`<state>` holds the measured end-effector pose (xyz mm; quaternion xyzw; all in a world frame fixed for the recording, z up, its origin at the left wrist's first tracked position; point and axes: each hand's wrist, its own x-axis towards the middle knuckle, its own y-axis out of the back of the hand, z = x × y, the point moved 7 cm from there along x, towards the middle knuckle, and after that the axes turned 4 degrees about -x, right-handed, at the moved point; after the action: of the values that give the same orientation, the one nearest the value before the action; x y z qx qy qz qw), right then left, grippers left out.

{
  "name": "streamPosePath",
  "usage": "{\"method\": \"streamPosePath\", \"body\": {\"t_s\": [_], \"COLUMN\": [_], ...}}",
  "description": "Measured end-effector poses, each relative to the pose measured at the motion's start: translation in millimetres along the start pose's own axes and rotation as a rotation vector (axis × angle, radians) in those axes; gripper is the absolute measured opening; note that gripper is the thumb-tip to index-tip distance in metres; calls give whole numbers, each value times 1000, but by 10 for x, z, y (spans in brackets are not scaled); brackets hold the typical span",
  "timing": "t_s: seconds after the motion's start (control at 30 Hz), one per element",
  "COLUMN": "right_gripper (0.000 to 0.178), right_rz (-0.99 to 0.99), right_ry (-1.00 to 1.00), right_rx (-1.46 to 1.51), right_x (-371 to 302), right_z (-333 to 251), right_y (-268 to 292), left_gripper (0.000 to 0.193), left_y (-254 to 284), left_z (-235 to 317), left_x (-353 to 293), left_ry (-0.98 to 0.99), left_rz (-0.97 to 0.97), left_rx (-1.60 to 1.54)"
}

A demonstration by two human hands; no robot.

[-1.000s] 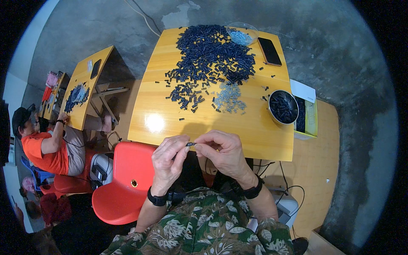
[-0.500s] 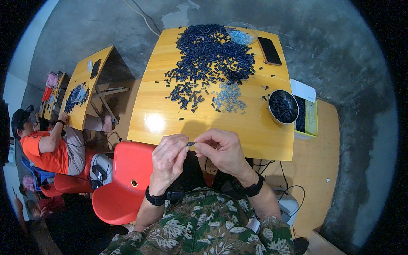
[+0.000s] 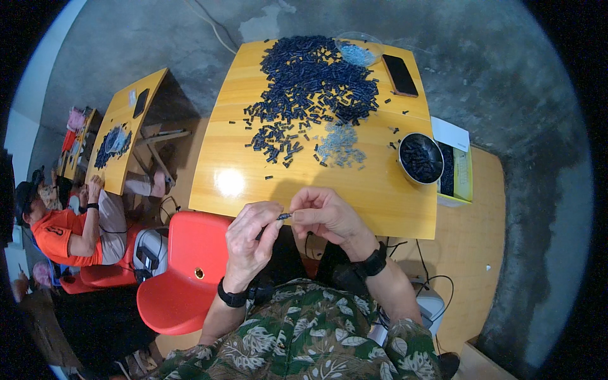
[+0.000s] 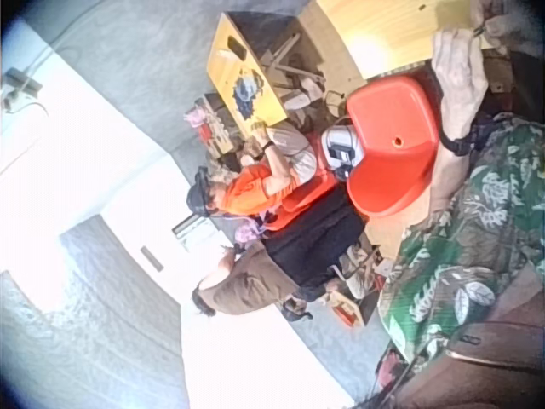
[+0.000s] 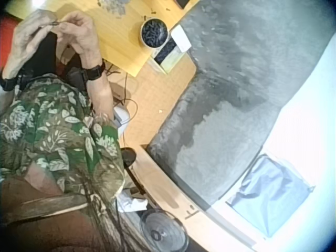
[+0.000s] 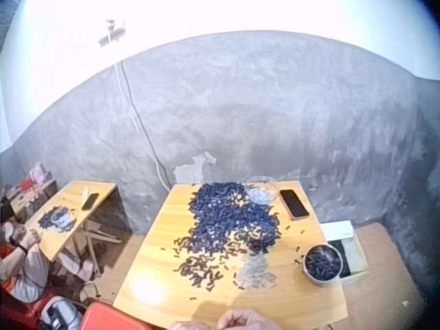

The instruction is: Assembling small plastic components by inserting blue/yellow pieces into black cylindrical housings at a desk.

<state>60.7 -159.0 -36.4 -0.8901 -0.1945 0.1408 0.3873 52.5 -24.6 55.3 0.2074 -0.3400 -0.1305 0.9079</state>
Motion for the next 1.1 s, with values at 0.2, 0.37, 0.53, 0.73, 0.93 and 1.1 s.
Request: {"method": "streamPosePath", "body": {"t_s": [0.2,0.37,0.53,0.73,0.93,1.1], "right_gripper": [8,7,8,14,25,35], "right_rz": [-69,-117,-195,-119,-178,-73], "right_ry": [-3,47,-26,27,2,-28], "right_rx": [94,105,257,231,186,21], "right_x": [66,148,207,196,206,196], "right_z": [53,114,247,216,214,224], "right_y": [-47,-69,-37,-57,-105,-117], "left_gripper": [16,14,15,13,12,15], "left_y": [29,2,-8,26,-5,-27], "left_z": [-70,-141,-177,-161,-123,-150], "left_x": [-54,-112,-140,-127,-134,-142], "left_ry": [26,88,79,88,74,66], "left_rz": [53,101,143,150,145,158], "left_rx": [-8,-57,-53,-15,-17,-1]}}
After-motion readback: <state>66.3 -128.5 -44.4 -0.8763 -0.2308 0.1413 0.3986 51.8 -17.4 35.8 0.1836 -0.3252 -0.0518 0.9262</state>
